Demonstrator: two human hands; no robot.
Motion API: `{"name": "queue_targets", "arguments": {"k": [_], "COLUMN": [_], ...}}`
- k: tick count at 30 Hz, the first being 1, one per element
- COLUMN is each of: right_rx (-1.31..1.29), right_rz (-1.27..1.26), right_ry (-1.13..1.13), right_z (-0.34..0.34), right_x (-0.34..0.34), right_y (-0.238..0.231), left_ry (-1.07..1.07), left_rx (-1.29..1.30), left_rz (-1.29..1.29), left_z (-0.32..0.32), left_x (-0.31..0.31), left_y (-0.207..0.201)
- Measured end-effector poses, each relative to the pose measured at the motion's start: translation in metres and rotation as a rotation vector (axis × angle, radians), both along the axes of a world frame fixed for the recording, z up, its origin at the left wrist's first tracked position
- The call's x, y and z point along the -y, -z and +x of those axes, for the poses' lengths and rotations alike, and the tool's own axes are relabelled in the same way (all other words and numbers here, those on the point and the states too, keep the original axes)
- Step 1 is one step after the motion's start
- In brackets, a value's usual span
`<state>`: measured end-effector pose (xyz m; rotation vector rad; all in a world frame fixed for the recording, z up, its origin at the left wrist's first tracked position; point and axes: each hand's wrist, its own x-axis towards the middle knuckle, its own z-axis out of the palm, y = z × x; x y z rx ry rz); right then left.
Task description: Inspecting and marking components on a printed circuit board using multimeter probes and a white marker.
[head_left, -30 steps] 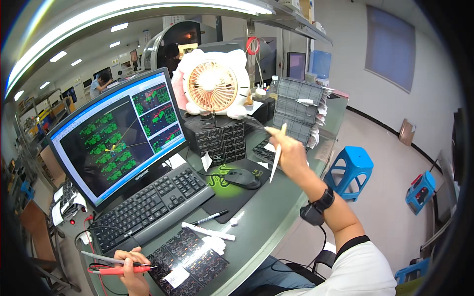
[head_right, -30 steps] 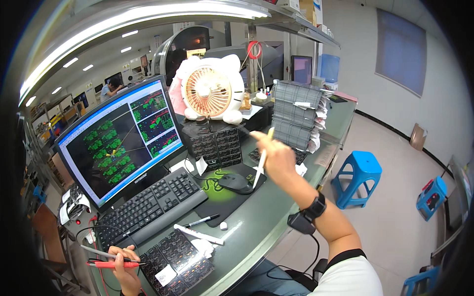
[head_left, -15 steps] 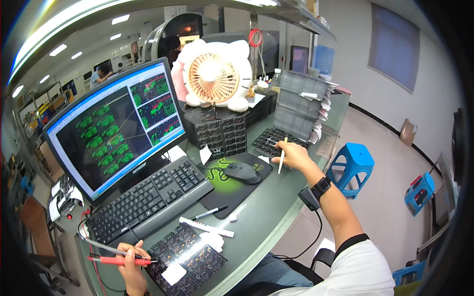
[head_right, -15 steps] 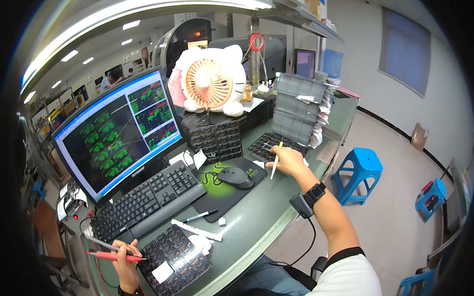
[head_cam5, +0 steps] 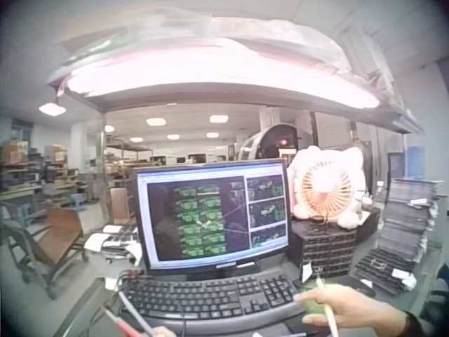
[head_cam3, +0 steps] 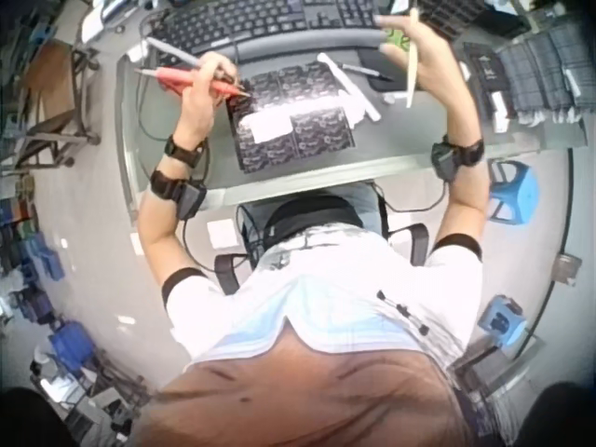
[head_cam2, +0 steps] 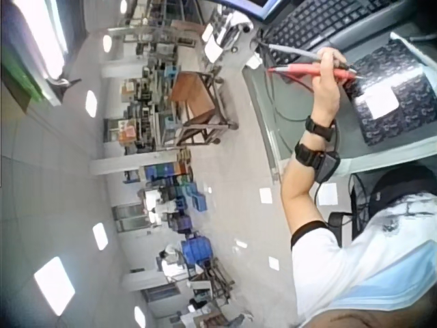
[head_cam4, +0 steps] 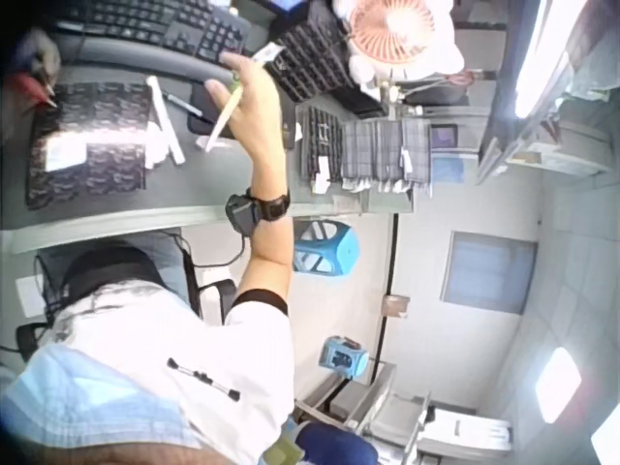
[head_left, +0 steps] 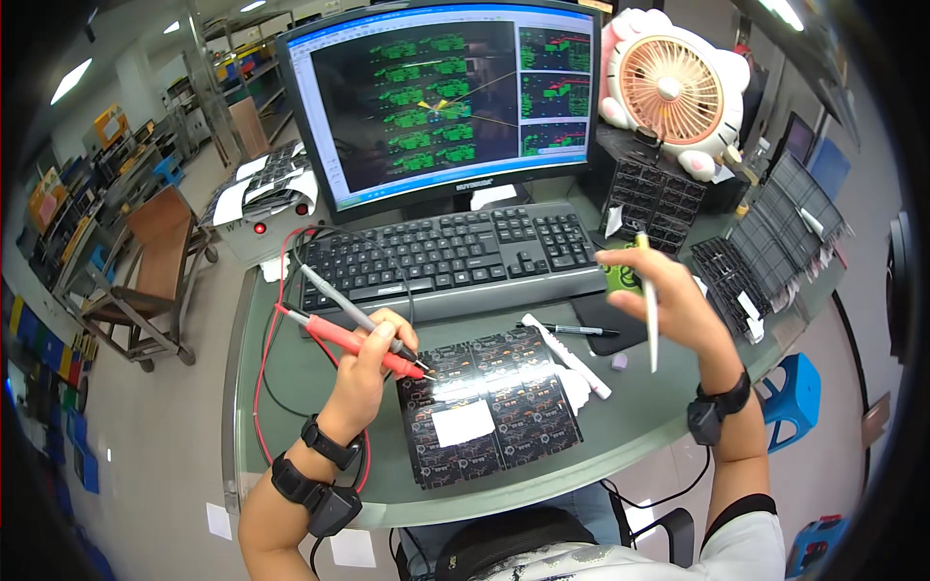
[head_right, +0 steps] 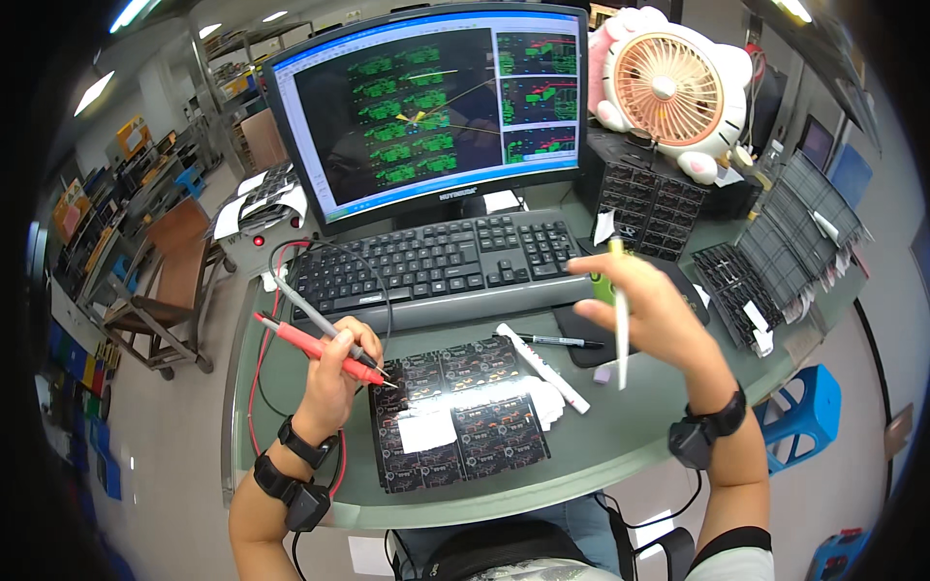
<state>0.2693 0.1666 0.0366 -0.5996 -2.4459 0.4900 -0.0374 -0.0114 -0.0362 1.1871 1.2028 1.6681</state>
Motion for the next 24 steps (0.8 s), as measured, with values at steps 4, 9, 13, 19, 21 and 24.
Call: {"name": "queue_targets", "arguments": {"k": [4, 9, 13, 19, 21, 24], "right_rx": [-0.053, -0.148, -0.263, -0.244, -0.321, -0.171], "right_rz": [0.114, 0.126, -0.094, 0.224, -0.289, -0.291], "right_ry": [-0.143, -0.139, -0.022, 0.010, 0.076, 0.034], "right_z": [-0.040, -0.038, -0.035, -0.035, -0.031, -0.036], "right_x": [-0.001, -0.017, -0.021, -0.039, -0.052, -0.067], "right_y": [0.030, 0.065, 0.068, 0.049, 0.041, 0.032], "left_ry": [0.128, 0.187, 0.389, 0.519, 0.541, 0.505], "left_rx": [0.021, -0.009, 0.051, 0.045, -0.095, -0.099], "left_rz": [-0.093, -0.109, -0.100, -0.275, -0.277, -0.253], "left_z": [0.004, 0.007, -0.001, 0.009, 0.011, 0.013], "left_x": [0.002, 0.002, -0.002, 0.003, 0.005, 0.011], "left_y": [-0.009, -0.016, -0.015, -0.017, -0.016, -0.014]}}
